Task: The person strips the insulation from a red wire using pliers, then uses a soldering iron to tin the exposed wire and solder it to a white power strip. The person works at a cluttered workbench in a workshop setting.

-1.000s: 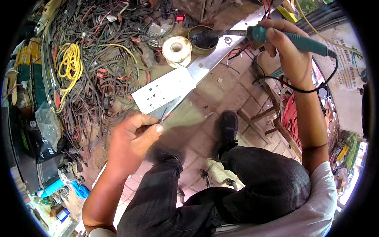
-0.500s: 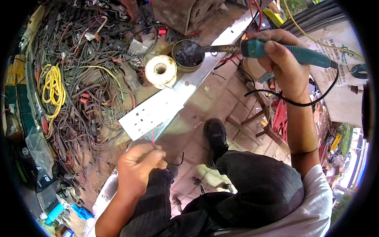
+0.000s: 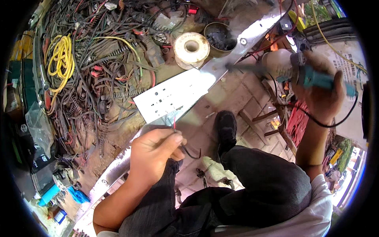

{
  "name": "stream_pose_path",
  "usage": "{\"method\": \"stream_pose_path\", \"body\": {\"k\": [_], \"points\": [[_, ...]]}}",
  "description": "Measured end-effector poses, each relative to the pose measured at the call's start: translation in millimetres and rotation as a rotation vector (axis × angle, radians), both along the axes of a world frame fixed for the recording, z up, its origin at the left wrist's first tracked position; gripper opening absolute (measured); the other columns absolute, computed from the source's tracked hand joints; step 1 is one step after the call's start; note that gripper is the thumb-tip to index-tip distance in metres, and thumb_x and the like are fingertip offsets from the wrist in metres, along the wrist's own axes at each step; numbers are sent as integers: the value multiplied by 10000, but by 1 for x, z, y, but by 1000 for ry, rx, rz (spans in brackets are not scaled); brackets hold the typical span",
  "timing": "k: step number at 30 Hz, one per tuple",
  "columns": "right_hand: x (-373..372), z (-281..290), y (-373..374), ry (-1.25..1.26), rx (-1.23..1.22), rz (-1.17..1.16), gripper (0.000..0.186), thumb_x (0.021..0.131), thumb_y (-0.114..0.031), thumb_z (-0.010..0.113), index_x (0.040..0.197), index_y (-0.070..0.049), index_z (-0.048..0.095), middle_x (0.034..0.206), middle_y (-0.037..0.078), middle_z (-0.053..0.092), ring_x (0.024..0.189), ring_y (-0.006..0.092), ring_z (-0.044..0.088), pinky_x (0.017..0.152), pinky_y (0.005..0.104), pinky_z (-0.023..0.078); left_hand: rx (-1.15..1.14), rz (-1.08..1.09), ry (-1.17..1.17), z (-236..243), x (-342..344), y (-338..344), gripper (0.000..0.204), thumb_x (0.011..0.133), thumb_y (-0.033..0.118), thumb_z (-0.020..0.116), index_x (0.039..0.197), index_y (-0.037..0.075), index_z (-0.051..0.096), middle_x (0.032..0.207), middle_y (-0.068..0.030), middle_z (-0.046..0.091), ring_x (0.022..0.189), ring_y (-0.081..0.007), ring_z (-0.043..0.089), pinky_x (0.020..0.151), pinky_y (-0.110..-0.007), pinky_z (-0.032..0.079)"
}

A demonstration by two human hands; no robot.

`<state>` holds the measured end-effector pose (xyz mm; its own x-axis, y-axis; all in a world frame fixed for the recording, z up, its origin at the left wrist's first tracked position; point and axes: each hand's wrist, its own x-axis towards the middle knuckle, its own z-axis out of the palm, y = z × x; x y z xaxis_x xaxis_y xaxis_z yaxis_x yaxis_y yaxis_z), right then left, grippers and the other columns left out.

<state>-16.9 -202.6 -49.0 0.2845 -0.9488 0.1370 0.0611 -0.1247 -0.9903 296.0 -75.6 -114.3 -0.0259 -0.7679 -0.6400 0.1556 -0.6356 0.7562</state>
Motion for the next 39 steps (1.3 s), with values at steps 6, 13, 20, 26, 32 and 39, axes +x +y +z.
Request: {"method": "stream_pose_path", "body": {"k": [6, 13, 20, 26, 32, 39], "points": [[-5, -21, 31, 113, 162, 80, 1028, 749, -827, 338, 1145, 99, 543, 919, 189, 649, 588, 197, 633, 427, 267, 507, -50, -59, -97, 0, -1, 6, 195, 859, 136, 653, 953, -34, 634, 788, -109, 665, 607, -131, 619, 552, -258, 502], [32, -71, 35, 132, -477, 326, 317, 762, -170, 736, 938, 59, 607, 728, 135, 625, 550, 203, 602, 472, 303, 478, -771, -452, -920, 8, 16, -4, 123, 646, 68, 695, 732, 54, 607, 1154, -129, 593, 1128, -344, 509, 928, -461, 393], [47, -72, 45, 211, -677, 413, 314, 746, -141, 728, 955, 61, 612, 661, 102, 575, 481, 207, 556, 414, 295, 441, -850, -598, -1184, -6, 14, -5, 124, 614, 91, 690, 699, 62, 604, 1296, -147, 522, 1269, -401, 380, 1056, -562, 212], [37, -73, 52, 218, -621, 408, 363, 820, -218, 666, 1038, 25, 508, 612, 79, 522, 446, 213, 525, 410, 317, 418, -885, -645, -1205, -8, 8, 0, 189, 595, 86, 696, 771, 50, 635, 1293, -149, 525, 1181, -315, 452, 995, -486, 288], [17, -73, 74, 117, -179, 194, 512, 744, -266, 781, 1055, 26, 499, 802, 134, 585, 614, 191, 584, 561, 298, 470, -932, -692, -1124, -7, -2, -4, 190, 607, 77, 687, 785, 30, 640, 1299, -200, 509, 1106, -332, 475, 921, -452, 315], [9, -70, 67, 250, -366, 211, 546, 719, -272, 817, 1032, 30, 488, 836, 134, 588, 647, 220, 613, 568, 312, 494, -910, -667, -1227, -5, -5, -9, 172, 602, 58, 691, 753, 12, 621, 1304, -213, 504, 1084, -330, 482, 896, -451, 327]]}}
